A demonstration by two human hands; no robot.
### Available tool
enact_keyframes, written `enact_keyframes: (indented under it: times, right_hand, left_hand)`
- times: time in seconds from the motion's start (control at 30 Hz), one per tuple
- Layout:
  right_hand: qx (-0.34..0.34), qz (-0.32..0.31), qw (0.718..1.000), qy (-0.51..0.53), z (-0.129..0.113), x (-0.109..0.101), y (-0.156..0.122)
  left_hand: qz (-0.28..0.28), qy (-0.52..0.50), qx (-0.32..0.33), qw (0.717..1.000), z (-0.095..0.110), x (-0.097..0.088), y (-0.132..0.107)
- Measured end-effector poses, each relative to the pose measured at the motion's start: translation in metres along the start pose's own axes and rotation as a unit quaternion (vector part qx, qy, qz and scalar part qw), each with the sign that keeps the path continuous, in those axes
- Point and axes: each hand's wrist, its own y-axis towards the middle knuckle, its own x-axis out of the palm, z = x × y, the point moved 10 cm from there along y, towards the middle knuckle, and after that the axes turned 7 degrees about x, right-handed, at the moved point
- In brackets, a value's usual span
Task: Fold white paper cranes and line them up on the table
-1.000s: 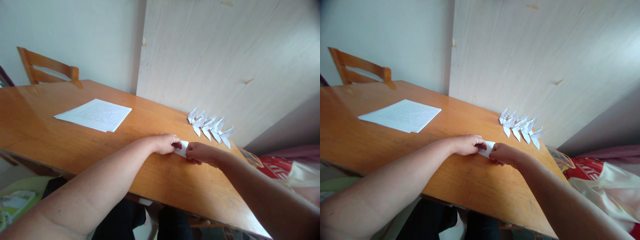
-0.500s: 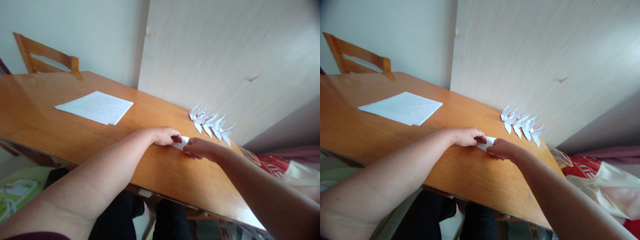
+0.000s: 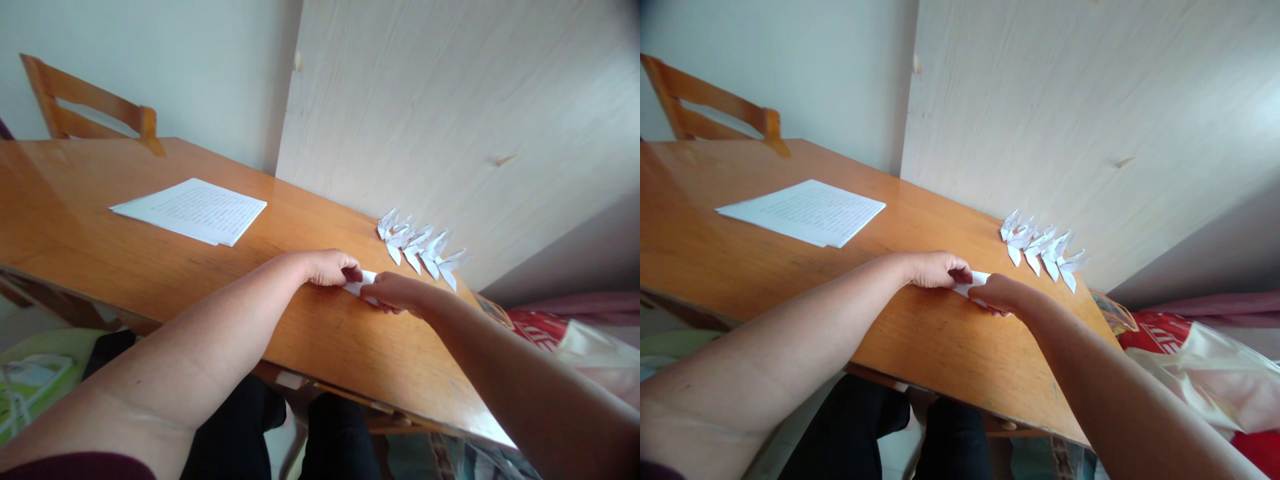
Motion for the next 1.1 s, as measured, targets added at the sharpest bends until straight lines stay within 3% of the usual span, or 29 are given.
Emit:
enact_keyframes:
  times: [0.57,1.1]
  right_hand:
    - [0.053,0.040,0.994,-0.084,-0.0013,-0.0068,0.0009]
    - [0.083,0.022,0.988,-0.128,-0.0071,-0.0051,-0.0031]
  left_hand:
    - [0.020,0.006,0.002,1.000,-0.0023,-0.0044,0.0007]
    - [0.017,-0.004,0.008,1.000,0.0004,-0.0044,0.0012]
